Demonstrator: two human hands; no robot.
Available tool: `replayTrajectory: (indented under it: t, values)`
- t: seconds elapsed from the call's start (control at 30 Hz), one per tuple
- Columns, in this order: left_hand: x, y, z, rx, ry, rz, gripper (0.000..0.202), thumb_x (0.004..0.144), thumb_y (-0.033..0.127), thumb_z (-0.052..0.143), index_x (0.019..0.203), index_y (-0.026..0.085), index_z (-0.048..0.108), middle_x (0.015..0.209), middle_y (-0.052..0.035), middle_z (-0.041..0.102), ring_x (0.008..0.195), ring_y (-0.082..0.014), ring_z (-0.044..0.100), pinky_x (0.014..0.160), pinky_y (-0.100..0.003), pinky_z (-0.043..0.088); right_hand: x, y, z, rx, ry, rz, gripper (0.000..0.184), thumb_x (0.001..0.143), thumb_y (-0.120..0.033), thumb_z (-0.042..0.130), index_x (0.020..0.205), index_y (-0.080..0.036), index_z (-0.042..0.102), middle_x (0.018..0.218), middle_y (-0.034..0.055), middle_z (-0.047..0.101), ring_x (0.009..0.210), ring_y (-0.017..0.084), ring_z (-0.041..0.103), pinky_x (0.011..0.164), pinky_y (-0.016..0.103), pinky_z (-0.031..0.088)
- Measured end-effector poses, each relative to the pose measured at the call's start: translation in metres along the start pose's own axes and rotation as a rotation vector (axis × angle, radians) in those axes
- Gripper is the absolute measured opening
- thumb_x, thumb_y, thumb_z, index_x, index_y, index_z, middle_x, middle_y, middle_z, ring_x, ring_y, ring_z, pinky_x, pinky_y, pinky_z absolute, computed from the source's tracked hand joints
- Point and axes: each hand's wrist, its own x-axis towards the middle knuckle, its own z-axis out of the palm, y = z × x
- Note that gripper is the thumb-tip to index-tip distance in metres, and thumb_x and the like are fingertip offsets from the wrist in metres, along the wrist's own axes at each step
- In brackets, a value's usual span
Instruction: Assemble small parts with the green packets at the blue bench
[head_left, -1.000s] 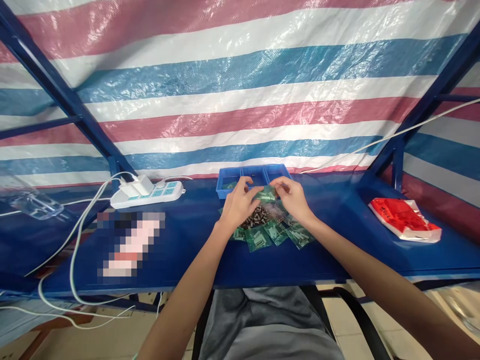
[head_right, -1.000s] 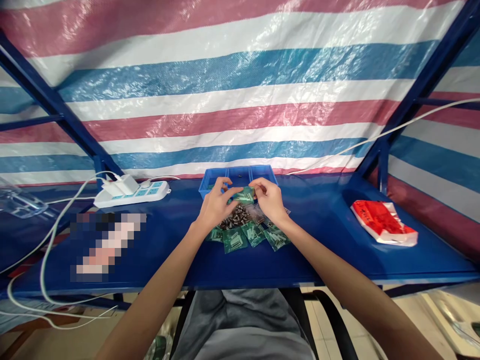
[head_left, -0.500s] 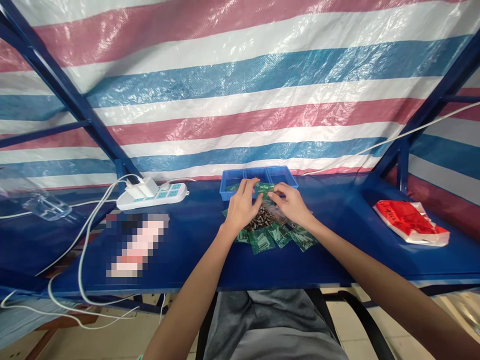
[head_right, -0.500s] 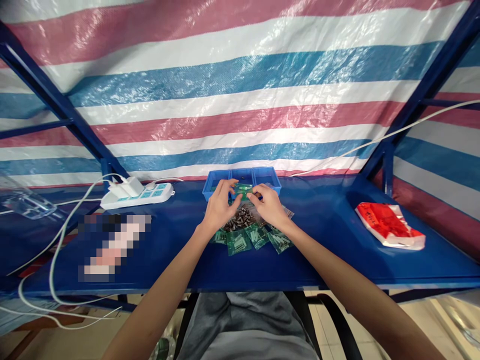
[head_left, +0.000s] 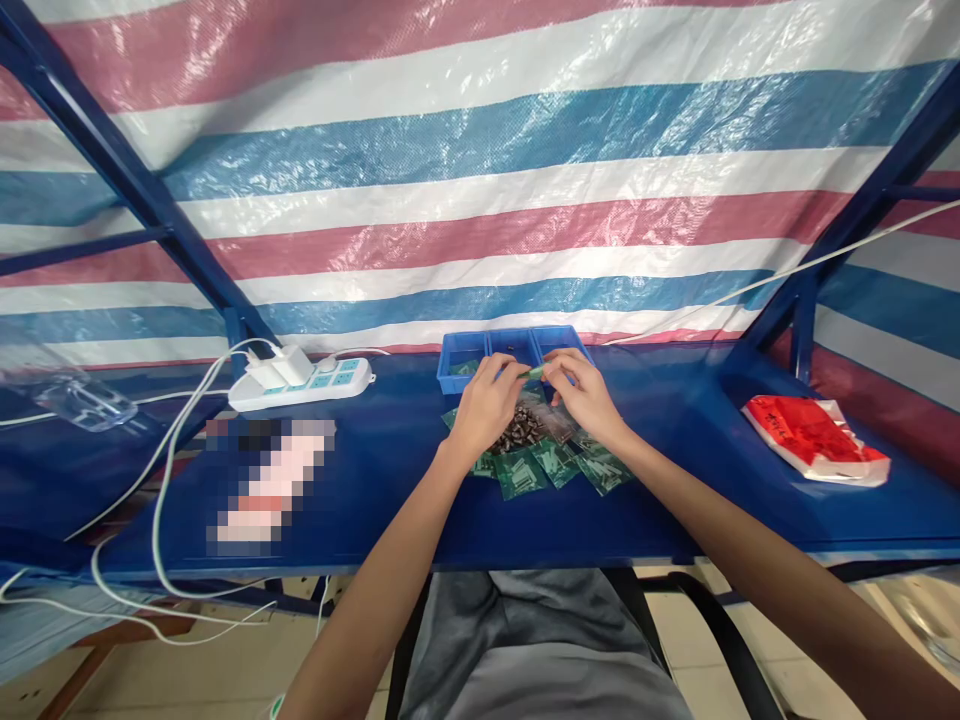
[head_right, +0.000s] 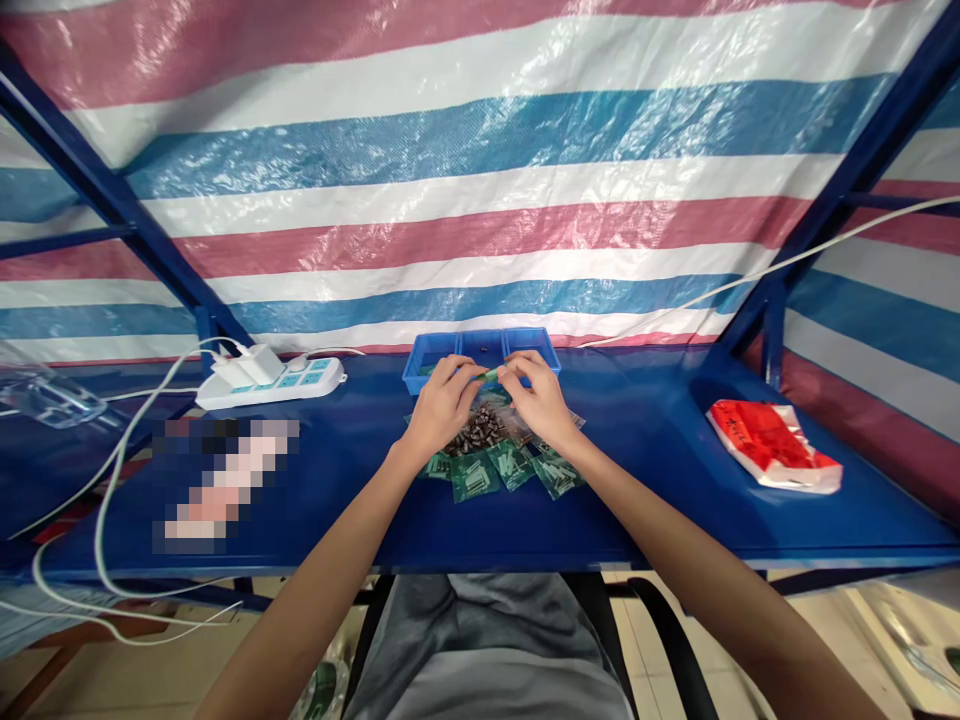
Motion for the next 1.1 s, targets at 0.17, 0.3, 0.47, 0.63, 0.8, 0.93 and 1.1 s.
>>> replayTrajectory:
  t: [0.17, 0.3, 0.47, 0.63, 0.8, 0.93, 1.1]
  values:
    - [0.001, 0.002, -0.003, -0.024, 0.008, -0.058, 0.033, 0.107, 0.027, 0.037, 0.133, 0.019, 0.056, 0.109, -0.0099, 0.067, 0.104, -0.0236, 0.062, 0.092, -0.038, 0.052, 0.000, -0.001, 0.000, 0.071, -0.094, 0.036, 0.017, 0.089, -0.034, 0.059, 0.092, -0.021, 0.068, 0.090, 0.0063, 0.068, 0.083, 0.022, 0.067, 0.057, 0.030, 0.055]
    - [0.001, 0.005, -0.009, -0.104, -0.042, -0.100, 0.050, 0.104, 0.018, 0.033, 0.153, 0.024, 0.040, 0.126, -0.0115, 0.064, 0.109, -0.0227, 0.064, 0.087, -0.033, 0.054, -0.001, 0.000, 0.001, 0.123, -0.065, 0.075, 0.015, 0.085, -0.029, 0.057, 0.093, -0.020, 0.067, 0.078, 0.0023, 0.066, 0.070, 0.019, 0.064, 0.056, 0.029, 0.051]
    - [-0.001, 0.004, -0.010, -0.124, -0.132, -0.059, 0.071, 0.094, 0.002, 0.028, 0.159, 0.029, 0.031, 0.146, -0.0105, 0.053, 0.127, -0.0217, 0.058, 0.090, -0.030, 0.054, 0.002, 0.003, 0.000, 0.219, 0.038, 0.138, 0.017, 0.079, -0.025, 0.055, 0.092, -0.021, 0.066, 0.068, -0.0012, 0.061, 0.055, 0.014, 0.055, 0.049, 0.026, 0.043]
    - [-0.001, 0.001, -0.005, -0.081, -0.047, -0.031, 0.041, 0.102, 0.016, 0.037, 0.136, 0.024, 0.059, 0.130, -0.0104, 0.061, 0.120, -0.0219, 0.063, 0.095, -0.034, 0.054, 0.005, 0.002, -0.003, 0.266, 0.011, 0.182, 0.021, 0.078, -0.032, 0.064, 0.096, -0.022, 0.067, 0.071, -0.0015, 0.060, 0.059, 0.014, 0.055, 0.047, 0.024, 0.037]
    - [0.003, 0.002, -0.006, -0.053, 0.079, -0.101, 0.027, 0.105, 0.037, 0.048, 0.113, 0.019, 0.067, 0.099, -0.0073, 0.069, 0.093, -0.0197, 0.068, 0.087, -0.034, 0.055, 0.002, -0.003, -0.004, 0.114, -0.154, 0.097, 0.030, 0.086, -0.051, 0.068, 0.087, -0.021, 0.065, 0.068, -0.0013, 0.058, 0.060, 0.015, 0.053, 0.053, 0.027, 0.041]
    - [0.002, -0.001, -0.003, -0.129, 0.067, -0.191, 0.043, 0.101, 0.044, 0.056, 0.136, 0.020, 0.053, 0.098, -0.0063, 0.070, 0.091, -0.0199, 0.069, 0.086, -0.036, 0.056, 0.002, 0.000, -0.003, -0.053, -0.139, 0.012, 0.037, 0.091, -0.054, 0.062, 0.073, -0.022, 0.057, 0.065, -0.0012, 0.052, 0.060, 0.016, 0.051, 0.057, 0.030, 0.043]
    - [0.000, 0.000, 0.002, -0.265, -0.104, -0.132, 0.076, 0.095, 0.048, 0.065, 0.158, 0.026, 0.028, 0.135, -0.0134, 0.060, 0.118, -0.0257, 0.064, 0.090, -0.038, 0.058, 0.002, -0.001, -0.003, -0.106, -0.020, -0.062, 0.032, 0.090, -0.048, 0.064, 0.073, -0.021, 0.061, 0.108, 0.0100, 0.066, 0.096, 0.025, 0.066, 0.067, 0.034, 0.054]
